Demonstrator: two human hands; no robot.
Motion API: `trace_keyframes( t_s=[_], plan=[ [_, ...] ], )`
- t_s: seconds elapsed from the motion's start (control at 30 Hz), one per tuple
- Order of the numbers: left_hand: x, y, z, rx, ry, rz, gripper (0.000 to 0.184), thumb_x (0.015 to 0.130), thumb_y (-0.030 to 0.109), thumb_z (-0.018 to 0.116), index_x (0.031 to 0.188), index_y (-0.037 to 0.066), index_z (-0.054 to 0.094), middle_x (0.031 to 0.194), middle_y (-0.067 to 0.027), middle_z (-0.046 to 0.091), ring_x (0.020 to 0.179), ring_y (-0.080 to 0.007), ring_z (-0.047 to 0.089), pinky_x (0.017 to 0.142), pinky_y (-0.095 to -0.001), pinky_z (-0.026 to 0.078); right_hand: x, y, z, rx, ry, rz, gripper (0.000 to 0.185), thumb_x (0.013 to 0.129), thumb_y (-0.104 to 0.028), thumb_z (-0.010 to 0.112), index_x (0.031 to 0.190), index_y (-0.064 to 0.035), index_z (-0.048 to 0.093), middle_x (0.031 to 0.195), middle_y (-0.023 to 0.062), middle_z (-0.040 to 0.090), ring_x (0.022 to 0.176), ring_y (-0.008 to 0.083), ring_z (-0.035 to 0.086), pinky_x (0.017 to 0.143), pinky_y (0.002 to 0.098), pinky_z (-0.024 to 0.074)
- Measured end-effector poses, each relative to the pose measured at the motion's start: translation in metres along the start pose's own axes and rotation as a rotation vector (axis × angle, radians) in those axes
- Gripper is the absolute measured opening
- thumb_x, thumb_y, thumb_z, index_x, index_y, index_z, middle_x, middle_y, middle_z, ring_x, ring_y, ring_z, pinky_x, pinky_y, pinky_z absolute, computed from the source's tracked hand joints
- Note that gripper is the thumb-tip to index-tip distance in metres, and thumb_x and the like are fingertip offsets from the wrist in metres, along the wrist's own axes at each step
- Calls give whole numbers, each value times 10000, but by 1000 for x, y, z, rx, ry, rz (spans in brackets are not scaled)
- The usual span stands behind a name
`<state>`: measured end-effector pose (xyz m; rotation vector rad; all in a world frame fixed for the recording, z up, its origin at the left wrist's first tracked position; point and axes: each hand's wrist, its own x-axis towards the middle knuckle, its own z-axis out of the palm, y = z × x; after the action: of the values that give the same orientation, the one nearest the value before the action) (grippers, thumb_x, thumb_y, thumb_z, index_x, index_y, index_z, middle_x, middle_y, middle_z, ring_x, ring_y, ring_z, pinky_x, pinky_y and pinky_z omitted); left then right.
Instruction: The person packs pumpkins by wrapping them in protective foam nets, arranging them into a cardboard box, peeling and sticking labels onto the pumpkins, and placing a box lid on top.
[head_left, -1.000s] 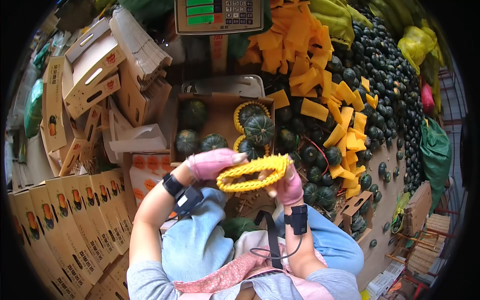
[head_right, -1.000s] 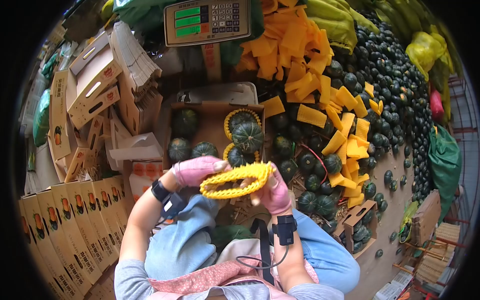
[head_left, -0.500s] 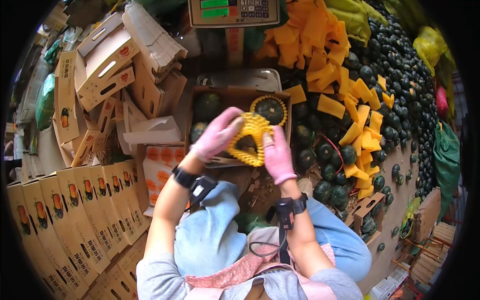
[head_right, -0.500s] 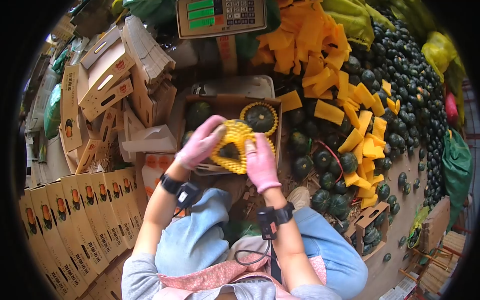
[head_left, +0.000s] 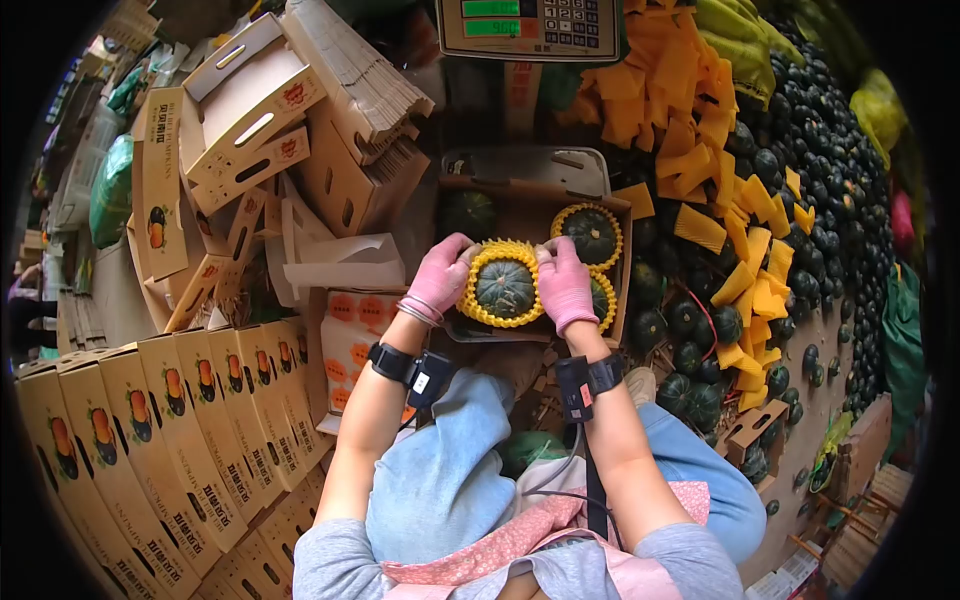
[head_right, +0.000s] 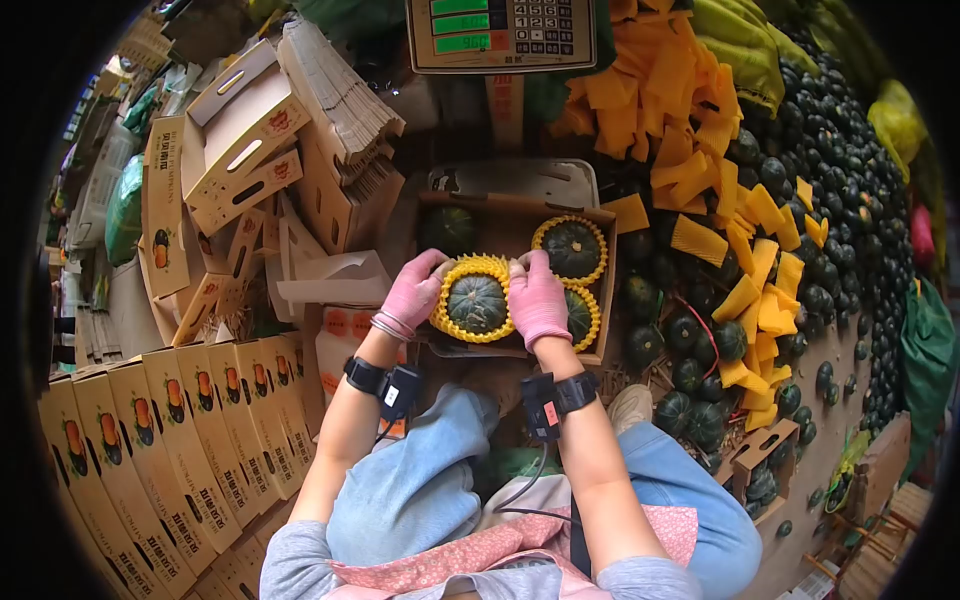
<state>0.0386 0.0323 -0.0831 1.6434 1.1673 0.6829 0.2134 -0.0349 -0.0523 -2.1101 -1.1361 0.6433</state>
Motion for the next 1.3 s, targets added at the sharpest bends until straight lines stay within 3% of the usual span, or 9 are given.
trace_keyframes(
  t_s=[0.1, 0.23, 0.33, 0.57, 0.7, 0.87, 1.1, 1.17, 1.3],
  plan=[
    [-5, 42, 2, 576, 97, -1, 131, 920, 235, 536, 963, 111, 530, 873, -177, 627, 759, -390, 617, 634, -495, 487, -9, -13, -3, -162, 206, -203, 108, 907, -180, 556, 926, -76, 534, 889, 144, 564, 748, 371, 591, 650, 427, 482],
    [-13, 31, 11, 415, 267, 203, 154, 876, 106, 569, 1024, 108, 526, 947, -155, 604, 781, -388, 615, 625, -440, 506, -26, -5, -14, -46, 129, -666, 142, 841, -86, 581, 981, -83, 559, 932, 119, 544, 879, 318, 569, 717, 414, 491],
    [-30, 26, -3, 139, 178, 517, 243, 865, 47, 557, 1105, 81, 570, 1053, -184, 573, 840, -381, 616, 703, -419, 524, -29, 1, -19, -126, 57, -615, 246, 809, -57, 580, 1042, -134, 601, 949, 97, 554, 914, 311, 569, 744, 394, 509],
    [-40, 29, -6, 7, -30, 191, 279, 892, 80, 541, 1163, 39, 591, 1086, -224, 579, 988, -397, 572, 877, -373, 477, -26, -15, -18, -324, -43, -430, 251, 827, -105, 569, 1056, -186, 633, 888, 76, 566, 812, 297, 621, 667, 402, 526],
    [-42, 18, -2, -399, -156, -35, 348, 950, 72, 463, 1288, 5, 508, 1158, -134, 592, 1052, -198, 567, 902, -299, 464, -26, -17, -17, -309, -66, -345, 250, 839, -94, 549, 1060, -177, 632, 909, 101, 577, 791, 331, 630, 693, 419, 524],
    [-44, 18, -5, -723, -245, -248, 385, 970, 61, 426, 1349, -3, 442, 1224, -86, 550, 1086, -131, 517, 965, -259, 416, -24, -2, -10, -106, -62, -313, 274, 855, -116, 538, 1116, -162, 610, 977, 116, 588, 849, 367, 619, 751, 438, 517],
    [-35, 45, -12, -782, -245, 110, 491, 970, 282, 518, 1360, 17, 378, 1278, -108, 485, 1193, -183, 463, 1003, -303, 385, -21, -47, -40, -3, -227, -309, 1139, 526, -407, 848, 1439, -149, 218, 1234, 214, 406, 1128, 396, 493, 975, 446, 433],
    [-19, 63, -27, -821, -298, -7, 438, 983, 308, 486, 1320, 33, 429, 1210, -91, 540, 1106, -176, 529, 920, -316, 447, -3, -55, -46, -60, -156, -350, 994, 513, -320, 827, 1368, -152, 348, 1195, 176, 435, 1114, 364, 494, 949, 439, 441],
    [26, 34, -14, 632, 229, 350, 498, 775, 271, 689, 1228, 159, 518, 1206, -72, 558, 1101, -306, 522, 912, -506, 402, 36, -48, -14, -34, 190, -551, 861, 493, -331, 788, 1246, -137, 419, 1160, 129, 466, 1088, 323, 473, 945, 466, 372]
  ],
)
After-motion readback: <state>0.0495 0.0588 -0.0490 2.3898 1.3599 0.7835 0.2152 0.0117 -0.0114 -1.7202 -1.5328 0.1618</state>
